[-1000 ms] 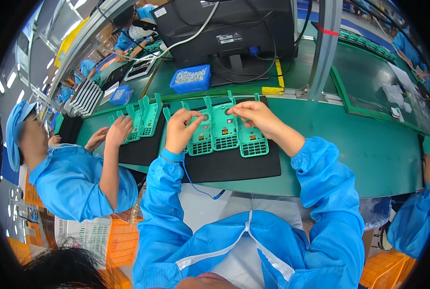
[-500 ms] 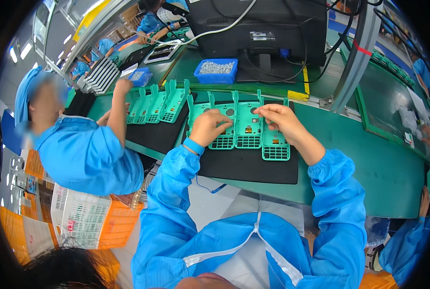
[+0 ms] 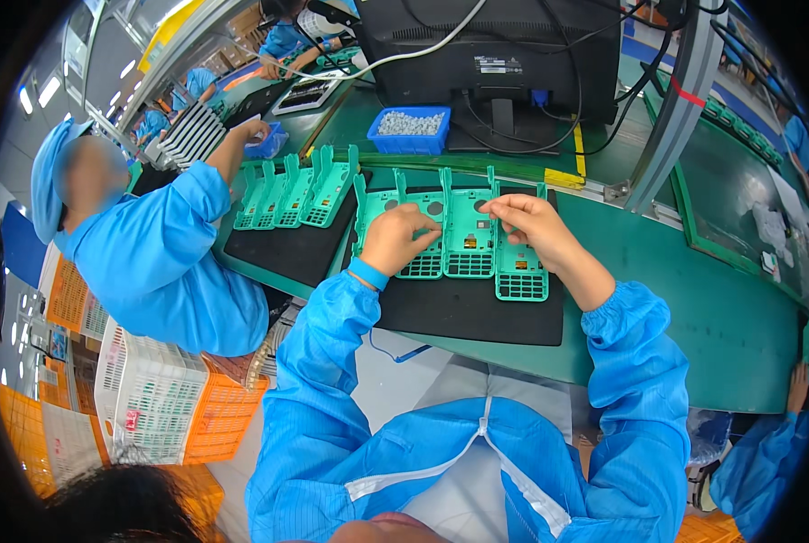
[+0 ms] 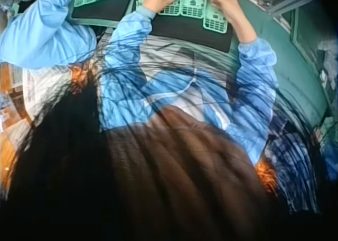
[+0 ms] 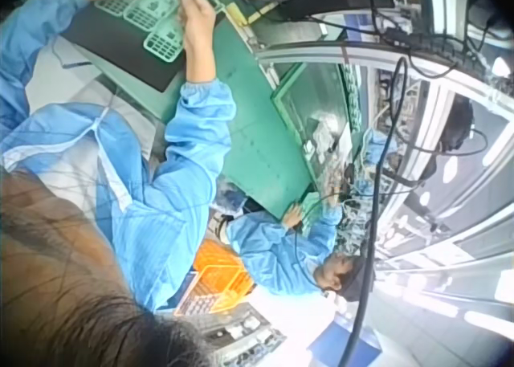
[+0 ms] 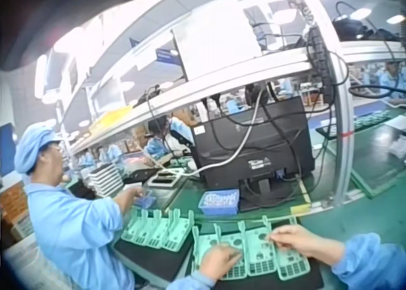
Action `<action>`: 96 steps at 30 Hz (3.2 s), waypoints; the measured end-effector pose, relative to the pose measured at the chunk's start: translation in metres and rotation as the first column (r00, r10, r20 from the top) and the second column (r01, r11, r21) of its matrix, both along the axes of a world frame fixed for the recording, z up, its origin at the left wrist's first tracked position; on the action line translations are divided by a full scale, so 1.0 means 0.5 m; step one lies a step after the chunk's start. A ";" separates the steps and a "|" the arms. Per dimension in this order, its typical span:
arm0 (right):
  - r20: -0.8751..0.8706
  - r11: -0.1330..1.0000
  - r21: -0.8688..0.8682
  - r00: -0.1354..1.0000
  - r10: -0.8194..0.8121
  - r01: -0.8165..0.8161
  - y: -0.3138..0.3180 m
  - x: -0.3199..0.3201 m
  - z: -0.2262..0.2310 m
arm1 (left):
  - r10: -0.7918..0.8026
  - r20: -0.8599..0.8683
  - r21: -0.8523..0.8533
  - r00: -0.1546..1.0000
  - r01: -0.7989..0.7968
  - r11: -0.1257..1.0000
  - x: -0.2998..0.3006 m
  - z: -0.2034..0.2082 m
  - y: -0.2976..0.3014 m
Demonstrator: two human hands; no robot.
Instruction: Manually assemble small electronic parts into green plastic carrier frames on a factory production line.
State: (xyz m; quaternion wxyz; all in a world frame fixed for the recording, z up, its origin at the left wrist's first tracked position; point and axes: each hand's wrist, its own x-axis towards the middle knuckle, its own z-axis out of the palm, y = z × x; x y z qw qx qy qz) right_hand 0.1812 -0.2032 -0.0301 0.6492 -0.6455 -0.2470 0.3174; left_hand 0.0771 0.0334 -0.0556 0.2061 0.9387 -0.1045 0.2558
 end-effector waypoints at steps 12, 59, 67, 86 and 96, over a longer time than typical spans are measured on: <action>0.007 1.000 -0.016 1.000 0.017 -0.017 0.006 -0.006 -0.003 | -0.231 0.036 0.427 0.972 0.194 0.883 -0.008 0.005 -0.021; 0.224 0.987 -0.008 0.962 0.158 -0.160 0.076 -0.083 0.024 | -0.028 -0.055 -0.718 0.998 -0.020 0.696 -0.093 0.032 -0.055; 0.120 0.970 -0.039 0.962 0.244 -0.241 0.072 -0.078 0.018 | -0.011 0.131 -0.476 0.991 0.072 0.876 -0.101 0.067 -0.060; 0.181 0.972 -0.120 0.959 0.220 -0.201 0.072 -0.079 0.001 | 0.174 0.047 -0.121 0.984 -0.167 0.979 -0.057 -0.007 0.109; 0.174 0.978 -0.118 0.966 0.191 -0.172 0.079 -0.086 0.002 | 0.168 0.088 -0.090 0.982 -0.160 0.983 -0.054 -0.024 0.109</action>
